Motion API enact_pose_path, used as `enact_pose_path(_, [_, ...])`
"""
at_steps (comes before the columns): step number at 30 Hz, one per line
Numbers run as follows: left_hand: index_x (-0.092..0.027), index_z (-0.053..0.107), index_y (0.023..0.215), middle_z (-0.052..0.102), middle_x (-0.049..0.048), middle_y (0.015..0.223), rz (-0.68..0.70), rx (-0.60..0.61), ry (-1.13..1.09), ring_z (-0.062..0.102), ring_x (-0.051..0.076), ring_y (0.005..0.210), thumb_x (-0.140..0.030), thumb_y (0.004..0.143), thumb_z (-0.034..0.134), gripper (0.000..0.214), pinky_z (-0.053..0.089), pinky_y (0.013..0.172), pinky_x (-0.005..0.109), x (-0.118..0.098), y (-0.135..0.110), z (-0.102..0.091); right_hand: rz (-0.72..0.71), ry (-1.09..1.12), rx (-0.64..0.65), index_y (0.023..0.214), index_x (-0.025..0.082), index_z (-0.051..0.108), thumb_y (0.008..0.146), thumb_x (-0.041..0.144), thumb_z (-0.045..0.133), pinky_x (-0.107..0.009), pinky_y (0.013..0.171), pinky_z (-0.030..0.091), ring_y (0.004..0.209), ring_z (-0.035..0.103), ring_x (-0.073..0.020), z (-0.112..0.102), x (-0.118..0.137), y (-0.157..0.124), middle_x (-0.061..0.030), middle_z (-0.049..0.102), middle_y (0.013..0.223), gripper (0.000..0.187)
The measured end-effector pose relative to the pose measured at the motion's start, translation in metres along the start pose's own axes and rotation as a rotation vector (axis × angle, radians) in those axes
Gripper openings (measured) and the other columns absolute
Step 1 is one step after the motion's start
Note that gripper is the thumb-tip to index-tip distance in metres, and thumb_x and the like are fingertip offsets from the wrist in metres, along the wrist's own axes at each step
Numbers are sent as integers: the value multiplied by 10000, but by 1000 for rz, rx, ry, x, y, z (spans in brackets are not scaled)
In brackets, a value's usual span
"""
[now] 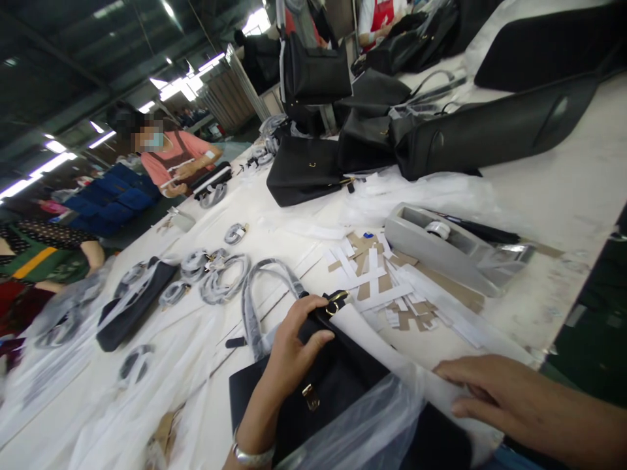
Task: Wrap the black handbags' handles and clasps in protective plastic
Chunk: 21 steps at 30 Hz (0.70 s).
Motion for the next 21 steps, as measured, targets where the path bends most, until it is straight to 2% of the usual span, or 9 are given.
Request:
enact_pose_path(2, [-236, 621, 1168, 639, 78, 1196, -66, -25, -8, 589, 231, 1139, -318, 887, 652, 295, 446, 1016, 382, 6, 5, -2, -32, -33, 4, 974, 269, 744, 862, 431, 576, -400, 805, 521, 912, 680, -312, 2, 2, 5, -90, 741, 979, 259])
enact_pose_path(4, [-235, 610, 1196, 658, 68, 1147, -172, -67, 21, 628, 217, 1042, -333, 889, 639, 323, 487, 937, 363, 17, 9, -5, -64, -50, -113, 1058, 261, 727, 887, 452, 554, -413, 832, 513, 945, 670, -311, -11, 10, 12, -103, 730, 1031, 309])
enact_pose_path(6, [-245, 584, 1255, 673, 56, 1110, -246, -63, 72, 645, 211, 971, -352, 880, 643, 395, 506, 884, 358, 25, 13, -5, -117, -37, -242, 1122, 255, 701, 913, 495, 518, -406, 844, 506, 970, 656, -297, -25, 30, 20, -111, 713, 1101, 367])
enact_pose_path(8, [-257, 586, 1274, 687, 46, 1087, -252, 2, 96, 645, 216, 950, -370, 865, 658, 430, 509, 872, 360, 27, 17, 0, -175, -13, -278, 1178, 250, 666, 925, 535, 493, -388, 826, 500, 960, 645, -281, -29, 57, 32, -114, 696, 1151, 418])
enact_pose_path(10, [-257, 600, 1271, 697, 40, 1070, -231, 64, 45, 642, 216, 932, -369, 849, 678, 444, 514, 843, 343, 27, 20, 5, -200, -19, -246, 1135, 236, 662, 943, 524, 470, -360, 792, 480, 903, 640, -259, -25, 79, 47, -109, 705, 1096, 396])
enact_pose_path(12, [-240, 626, 1245, 698, 41, 1067, -227, 54, -58, 639, 209, 931, -351, 833, 699, 432, 513, 827, 318, 30, 20, 4, -192, -74, -202, 949, 211, 668, 962, 461, 448, -325, 728, 440, 804, 626, -230, -19, 91, 62, -90, 712, 933, 333])
enact_pose_path(14, [-221, 654, 1198, 704, 43, 1051, -242, -24, -172, 642, 201, 923, -344, 827, 707, 394, 513, 818, 303, 36, 17, -1, -169, -121, -128, 761, 192, 612, 960, 401, 442, -289, 638, 379, 695, 590, -195, -10, 90, 77, -59, 668, 755, 335])
enact_pose_path(17, [-209, 686, 1120, 720, 43, 1015, -248, -146, -286, 657, 198, 917, -341, 824, 710, 325, 519, 827, 299, 42, 11, -5, -175, -118, 13, 648, 184, 541, 925, 389, 487, -255, 541, 280, 572, 507, -141, 4, 82, 90, -7, 569, 602, 348])
enact_pose_path(21, [-223, 714, 1056, 729, 39, 1049, -233, -136, -189, 661, 212, 1007, -284, 843, 684, 224, 511, 909, 325, 41, 15, 6, -222, -242, 71, 624, 181, 559, 857, 275, 533, -258, 525, 217, 535, 444, -121, 11, 85, 98, 5, 525, 562, 252])
Point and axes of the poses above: each hand's wrist, its own y-axis towards the middle knuckle, its own z-axis out of the palm, x = y × z, the point moved 10 cm from there along y, towards the middle knuckle
